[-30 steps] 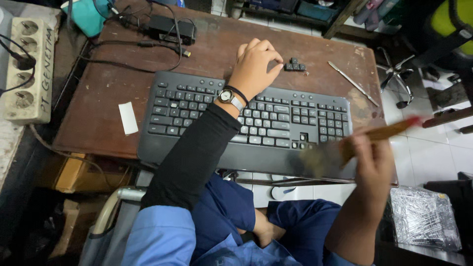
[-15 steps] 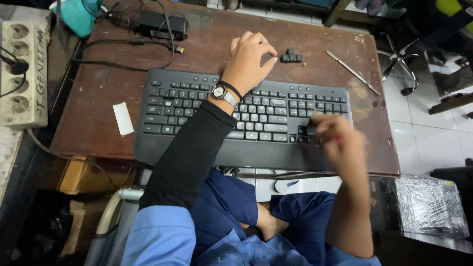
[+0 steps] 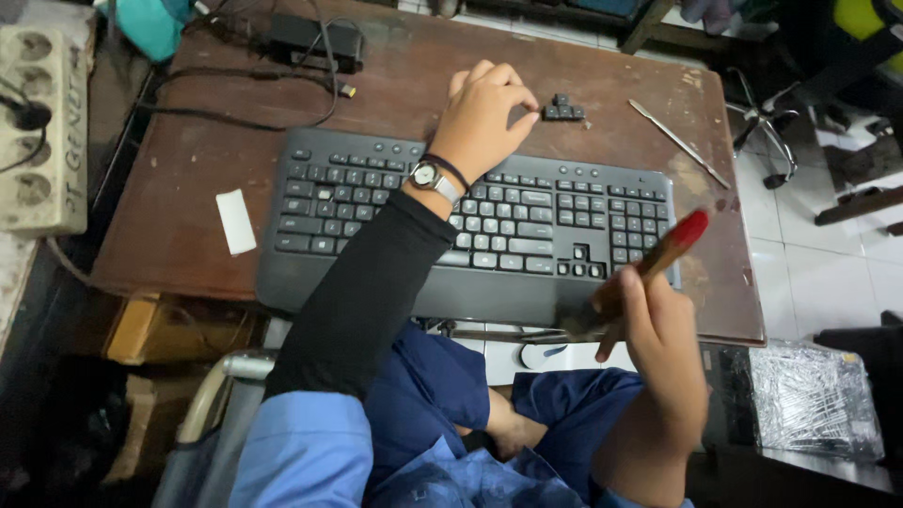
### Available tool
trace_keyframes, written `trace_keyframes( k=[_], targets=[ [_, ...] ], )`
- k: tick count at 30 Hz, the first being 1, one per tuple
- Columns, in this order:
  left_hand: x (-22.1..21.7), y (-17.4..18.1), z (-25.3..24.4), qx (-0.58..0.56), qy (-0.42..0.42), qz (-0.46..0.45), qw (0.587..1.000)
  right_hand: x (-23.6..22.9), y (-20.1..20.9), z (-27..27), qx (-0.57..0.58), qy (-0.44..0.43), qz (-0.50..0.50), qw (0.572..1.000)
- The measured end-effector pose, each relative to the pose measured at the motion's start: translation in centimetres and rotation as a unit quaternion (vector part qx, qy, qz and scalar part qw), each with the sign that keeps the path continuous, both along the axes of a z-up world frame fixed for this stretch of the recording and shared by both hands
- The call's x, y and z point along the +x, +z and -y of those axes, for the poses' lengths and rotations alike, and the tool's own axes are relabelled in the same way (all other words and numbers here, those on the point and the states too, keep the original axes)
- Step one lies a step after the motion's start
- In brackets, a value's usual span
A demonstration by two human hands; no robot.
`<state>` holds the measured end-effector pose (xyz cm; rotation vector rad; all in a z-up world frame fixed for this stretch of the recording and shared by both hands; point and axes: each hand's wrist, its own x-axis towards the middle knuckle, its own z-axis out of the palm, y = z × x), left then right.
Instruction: The person removes individual keycaps from a keyboard, cleans them with a brush, and places them back onto the keyboard. They also use the brush to sweep debris from the keyboard surface.
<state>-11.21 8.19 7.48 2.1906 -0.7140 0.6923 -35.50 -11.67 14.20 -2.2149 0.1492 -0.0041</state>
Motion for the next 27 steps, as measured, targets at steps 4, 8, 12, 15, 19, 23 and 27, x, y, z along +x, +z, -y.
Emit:
trace_keyframes(
  k=[4,8,12,15,19,23,27],
  targets=[
    [0.5,-0.4,0.1,0.010,0.000,-0.002,1.000,1.4,-3.9,0.3,0.154,0.038,0.276,0.948],
    [0.4,-0.4,0.1,0.019,0.003,-0.002,1.000,2.0,-4.9,1.3,0.022,0.016,0.184,0.982],
    [0.7,-0.4,0.1,0.017,0.003,0.003,1.000,2.3,-3.7,0.1,0.169,0.012,0.319,0.933],
    [0.4,-0.3,0.0,0.022,-0.002,0.003,1.000,3.8,-5.9,0.6,-0.003,0.082,0.218,0.972],
    [0.5,-0.6,0.0,0.027,0.004,0.000,1.000,2.9,-5.6,2.4,-0.072,0.032,0.109,0.991],
    [0.3,-0.5,0.2,0.027,-0.004,-0.001,1.000,3.3,-5.9,3.1,-0.119,-0.013,0.095,0.988],
    [0.4,-0.5,0.2,0.027,-0.010,0.006,1.000,5.0,-5.7,2.6,0.024,-0.065,0.333,0.940]
  ],
)
